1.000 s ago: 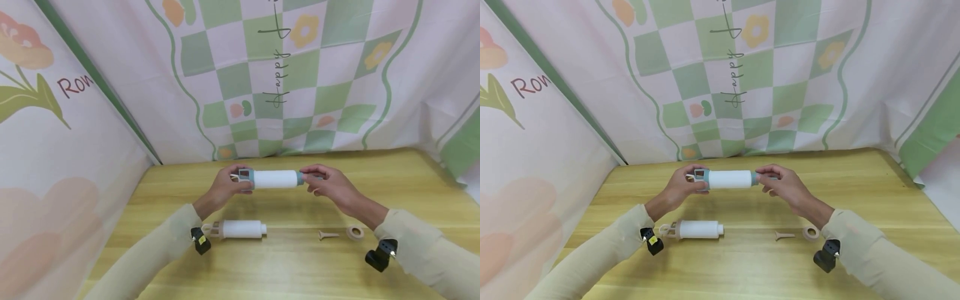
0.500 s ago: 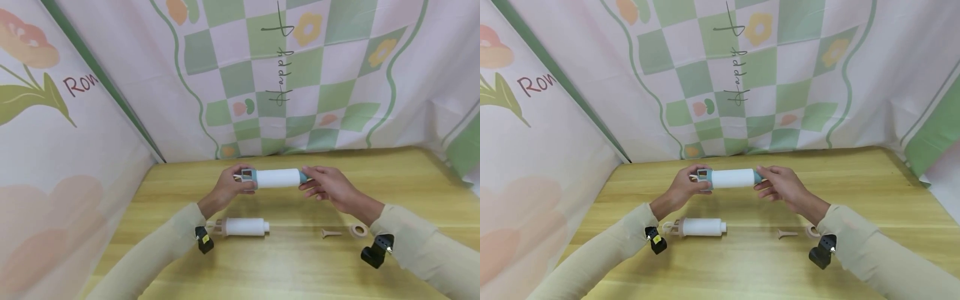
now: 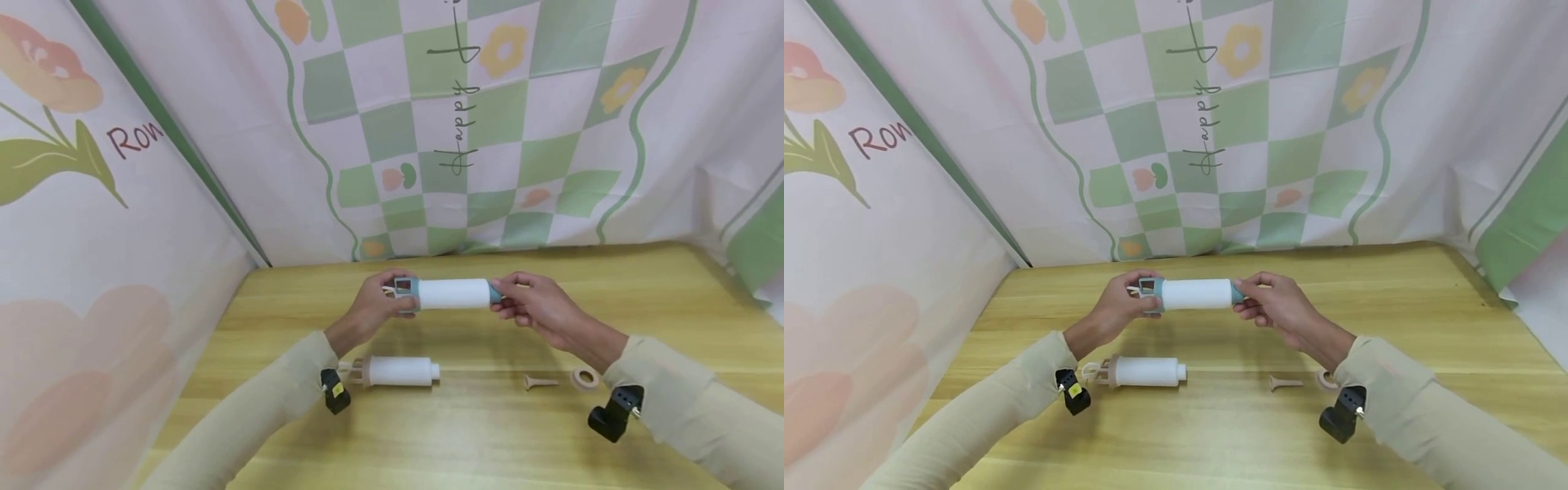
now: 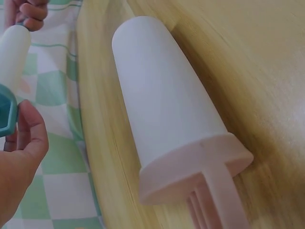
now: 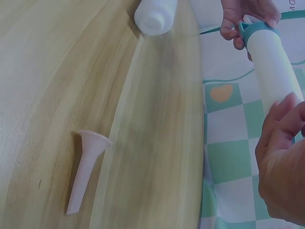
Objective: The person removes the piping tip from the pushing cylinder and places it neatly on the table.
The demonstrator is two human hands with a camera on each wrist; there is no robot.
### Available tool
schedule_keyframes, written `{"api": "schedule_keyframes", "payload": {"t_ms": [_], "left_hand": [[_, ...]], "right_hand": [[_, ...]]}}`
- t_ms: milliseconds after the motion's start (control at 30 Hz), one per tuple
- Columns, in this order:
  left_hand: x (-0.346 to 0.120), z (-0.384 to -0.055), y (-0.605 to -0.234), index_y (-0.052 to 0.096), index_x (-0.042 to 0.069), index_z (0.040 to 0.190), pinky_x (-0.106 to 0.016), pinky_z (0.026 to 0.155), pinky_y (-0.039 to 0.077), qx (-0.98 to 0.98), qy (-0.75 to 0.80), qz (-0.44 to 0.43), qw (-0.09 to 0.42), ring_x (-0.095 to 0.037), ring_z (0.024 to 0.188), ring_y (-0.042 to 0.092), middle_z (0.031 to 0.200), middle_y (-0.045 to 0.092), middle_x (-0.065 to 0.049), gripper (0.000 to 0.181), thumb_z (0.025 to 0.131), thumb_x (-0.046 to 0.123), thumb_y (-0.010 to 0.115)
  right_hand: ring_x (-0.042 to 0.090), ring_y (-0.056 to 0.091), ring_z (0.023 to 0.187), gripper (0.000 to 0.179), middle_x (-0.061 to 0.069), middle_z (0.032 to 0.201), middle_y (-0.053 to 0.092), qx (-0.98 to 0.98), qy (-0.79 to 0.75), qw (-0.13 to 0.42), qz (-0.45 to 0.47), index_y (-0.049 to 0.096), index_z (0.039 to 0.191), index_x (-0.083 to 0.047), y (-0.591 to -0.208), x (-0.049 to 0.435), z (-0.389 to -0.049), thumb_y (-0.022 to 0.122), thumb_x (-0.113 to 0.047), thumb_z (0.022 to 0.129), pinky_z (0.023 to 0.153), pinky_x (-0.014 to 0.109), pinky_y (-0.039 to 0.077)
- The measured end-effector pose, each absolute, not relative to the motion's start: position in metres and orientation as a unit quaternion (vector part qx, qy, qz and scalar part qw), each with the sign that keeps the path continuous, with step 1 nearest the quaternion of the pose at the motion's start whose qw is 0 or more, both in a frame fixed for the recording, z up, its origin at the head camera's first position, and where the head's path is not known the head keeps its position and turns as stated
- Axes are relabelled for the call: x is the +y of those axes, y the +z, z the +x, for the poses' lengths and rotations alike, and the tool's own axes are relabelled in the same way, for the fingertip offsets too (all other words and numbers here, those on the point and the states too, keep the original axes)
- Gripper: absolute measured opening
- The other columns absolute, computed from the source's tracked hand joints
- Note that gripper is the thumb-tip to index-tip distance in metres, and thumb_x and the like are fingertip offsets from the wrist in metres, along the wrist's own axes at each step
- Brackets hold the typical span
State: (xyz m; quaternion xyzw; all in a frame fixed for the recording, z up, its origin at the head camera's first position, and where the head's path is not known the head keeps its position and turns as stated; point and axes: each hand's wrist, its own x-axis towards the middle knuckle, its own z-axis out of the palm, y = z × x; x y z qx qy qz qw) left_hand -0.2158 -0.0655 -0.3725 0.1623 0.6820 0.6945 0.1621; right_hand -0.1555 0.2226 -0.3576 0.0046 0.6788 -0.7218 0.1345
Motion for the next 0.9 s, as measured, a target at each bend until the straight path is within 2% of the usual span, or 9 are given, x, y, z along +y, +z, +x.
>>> {"api": "schedule_keyframes", "payload": {"t_ms": [233, 633, 733, 900], "left_hand": [[-0.066, -0.216, -0.373, 0.059, -0.008, 0.124, -0.043, 0.080, 0.059, 0.693, 0.691, 0.139, 0.154, -0.027, 0.092, 0.061, 0.111, 0.054, -0.019, 0.042, 0.083, -0.008, 0.067], [-0.065, -0.215, -0.372, 0.059, -0.008, 0.122, -0.042, 0.080, 0.059, 0.684, 0.699, 0.141, 0.150, -0.026, 0.090, 0.061, 0.111, 0.054, -0.018, 0.041, 0.083, -0.009, 0.067], [-0.064, -0.215, -0.374, 0.058, -0.008, 0.122, -0.042, 0.080, 0.059, 0.683, 0.701, 0.144, 0.148, -0.026, 0.091, 0.061, 0.112, 0.054, -0.018, 0.041, 0.083, -0.009, 0.068], [-0.062, -0.216, -0.377, 0.058, -0.007, 0.122, -0.042, 0.081, 0.059, 0.679, 0.705, 0.147, 0.145, -0.025, 0.091, 0.061, 0.112, 0.054, -0.018, 0.041, 0.082, -0.009, 0.069]], "right_hand": [[0.011, 0.059, 0.074, 0.043, 0.010, 0.096, 0.070, 0.703, -0.702, 0.108, -0.036, 0.048, 0.129, 0.006, -0.360, 0.224, -0.154, 0.060, -0.026, 0.102, 0.054, 0.021, 0.044], [0.013, 0.057, 0.074, 0.033, 0.008, 0.097, 0.068, 0.708, -0.699, 0.096, -0.038, 0.056, 0.125, -0.005, -0.364, 0.227, -0.154, 0.066, -0.022, 0.099, 0.053, 0.022, 0.041], [0.014, 0.055, 0.075, 0.032, 0.006, 0.092, 0.065, 0.719, -0.689, 0.085, -0.037, 0.059, 0.125, -0.008, -0.365, 0.229, -0.155, 0.069, -0.021, 0.097, 0.055, 0.024, 0.042], [0.015, 0.055, 0.078, 0.035, 0.003, 0.094, 0.068, 0.746, -0.661, 0.068, -0.047, 0.062, 0.126, -0.009, -0.368, 0.233, -0.157, 0.072, -0.018, 0.095, 0.065, 0.028, 0.049]]}}
